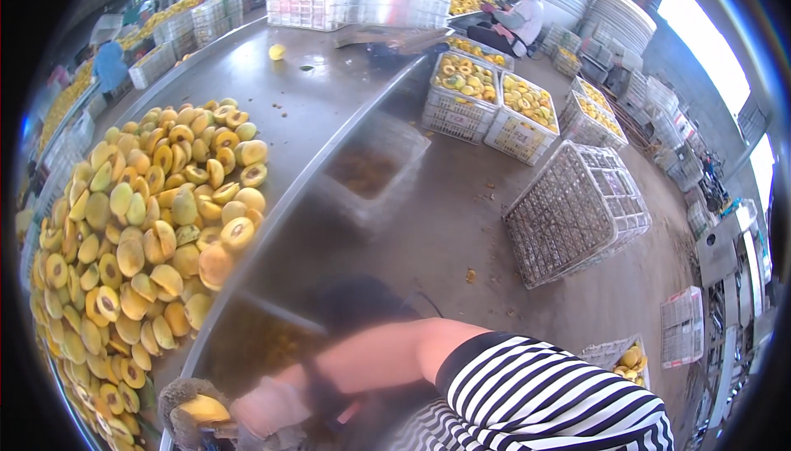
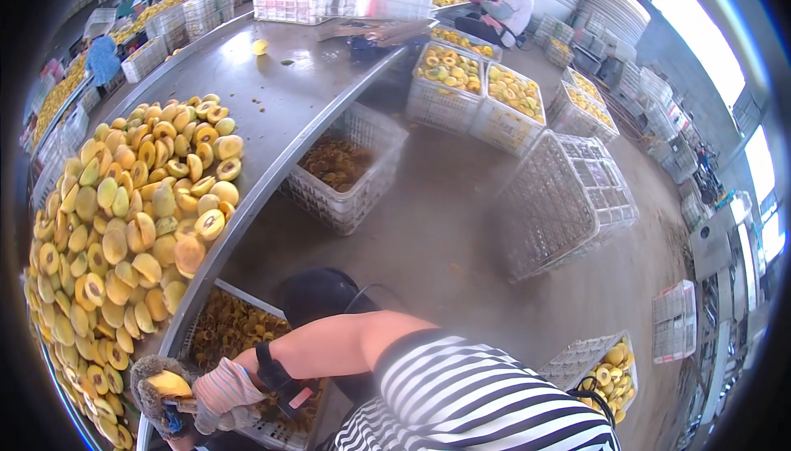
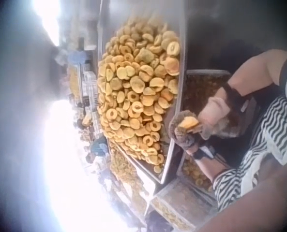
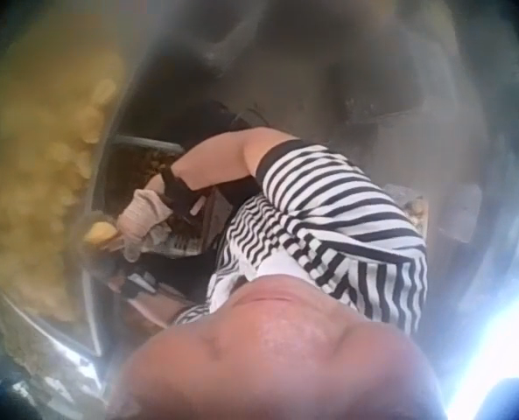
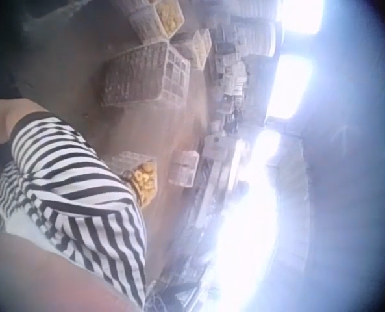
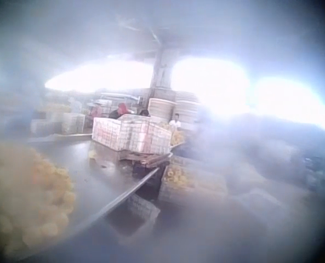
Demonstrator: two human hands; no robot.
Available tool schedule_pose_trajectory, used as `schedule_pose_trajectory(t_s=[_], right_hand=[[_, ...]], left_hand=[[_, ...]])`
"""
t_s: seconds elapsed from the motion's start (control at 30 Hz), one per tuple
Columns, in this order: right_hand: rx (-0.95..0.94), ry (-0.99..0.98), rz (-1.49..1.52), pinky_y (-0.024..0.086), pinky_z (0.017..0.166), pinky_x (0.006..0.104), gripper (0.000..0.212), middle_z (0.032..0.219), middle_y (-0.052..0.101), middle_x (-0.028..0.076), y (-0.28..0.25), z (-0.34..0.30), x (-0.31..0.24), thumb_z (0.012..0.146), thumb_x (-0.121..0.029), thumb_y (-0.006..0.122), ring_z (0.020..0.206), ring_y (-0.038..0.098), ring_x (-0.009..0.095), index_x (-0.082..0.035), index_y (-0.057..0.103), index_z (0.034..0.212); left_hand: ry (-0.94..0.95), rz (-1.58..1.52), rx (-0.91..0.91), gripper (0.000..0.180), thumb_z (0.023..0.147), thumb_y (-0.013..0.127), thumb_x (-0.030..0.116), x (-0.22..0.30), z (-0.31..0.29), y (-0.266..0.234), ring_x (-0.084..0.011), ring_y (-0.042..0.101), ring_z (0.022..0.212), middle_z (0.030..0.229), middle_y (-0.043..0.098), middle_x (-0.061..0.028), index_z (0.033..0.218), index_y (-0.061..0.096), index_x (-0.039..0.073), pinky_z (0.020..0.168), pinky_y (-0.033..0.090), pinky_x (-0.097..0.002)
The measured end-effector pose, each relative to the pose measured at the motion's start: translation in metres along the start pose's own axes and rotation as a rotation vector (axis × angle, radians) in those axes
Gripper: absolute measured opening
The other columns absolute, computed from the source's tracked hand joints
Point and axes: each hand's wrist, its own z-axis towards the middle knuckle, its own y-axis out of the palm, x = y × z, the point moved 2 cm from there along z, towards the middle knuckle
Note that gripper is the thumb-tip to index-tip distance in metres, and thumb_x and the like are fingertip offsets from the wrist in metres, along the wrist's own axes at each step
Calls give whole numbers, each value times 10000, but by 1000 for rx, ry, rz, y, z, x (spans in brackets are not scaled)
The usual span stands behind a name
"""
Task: The person removes pits from apricot halves using a small metal pitting tool and places the pitted fruit into plastic bins.
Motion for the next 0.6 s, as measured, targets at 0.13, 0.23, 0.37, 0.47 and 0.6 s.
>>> schedule_pose_trajectory(t_s=[0.13, 0.23, 0.37, 0.47, 0.6], right_hand=[[-78, -300, -774, 448, 497, 285, 204, 723, 589, 38, 21, -20, -56, 795, -217, 741, 587, 560, 174, -73, 634, 891], [0, -126, -981, 482, 568, 324, 266, 772, 632, 55, 41, -44, -80, 767, -216, 759, 666, 595, 200, -47, 653, 943], [88, 272, -1258, 516, 714, 442, 220, 905, 673, 206, 79, -89, -118, 770, -179, 598, 838, 646, 362, -35, 648, 929], [34, 281, -1615, 529, 830, 421, 361, 1069, 668, 148, 79, -108, -122, 786, -263, 635, 1008, 638, 311, -87, 654, 1100], [36, 466, -1671, 549, 764, 431, 345, 1089, 682, 99, 86, -102, -133, 805, -131, 611, 993, 650, 296, -100, 669, 1144]], left_hand=[[-5, 48, -7, 412, 848, 627, 193, -8, 6, -8, -283, 558, 1124, 1238, 579, -141, 1233, 571, 58, 950, 471, -384], [-12, 51, -15, 426, 837, 638, 203, -7, 5, -7, -287, 557, 1130, 1240, 579, -143, 1234, 573, 62, 953, 469, -386], [-21, 46, -25, 444, 823, 653, 215, 0, -2, -2, -293, 555, 1138, 1244, 580, -146, 1235, 577, 68, 957, 466, -390], [-40, 27, -18, 458, 813, 664, 225, 5, -6, -3, -297, 553, 1143, 1247, 581, -149, 1236, 579, 72, 961, 463, -392], [-125, -23, 57, 477, 799, 679, 237, -11, -28, -34, -303, 551, 1151, 1250, 582, -152, 1238, 583, 77, 965, 460, -395]])
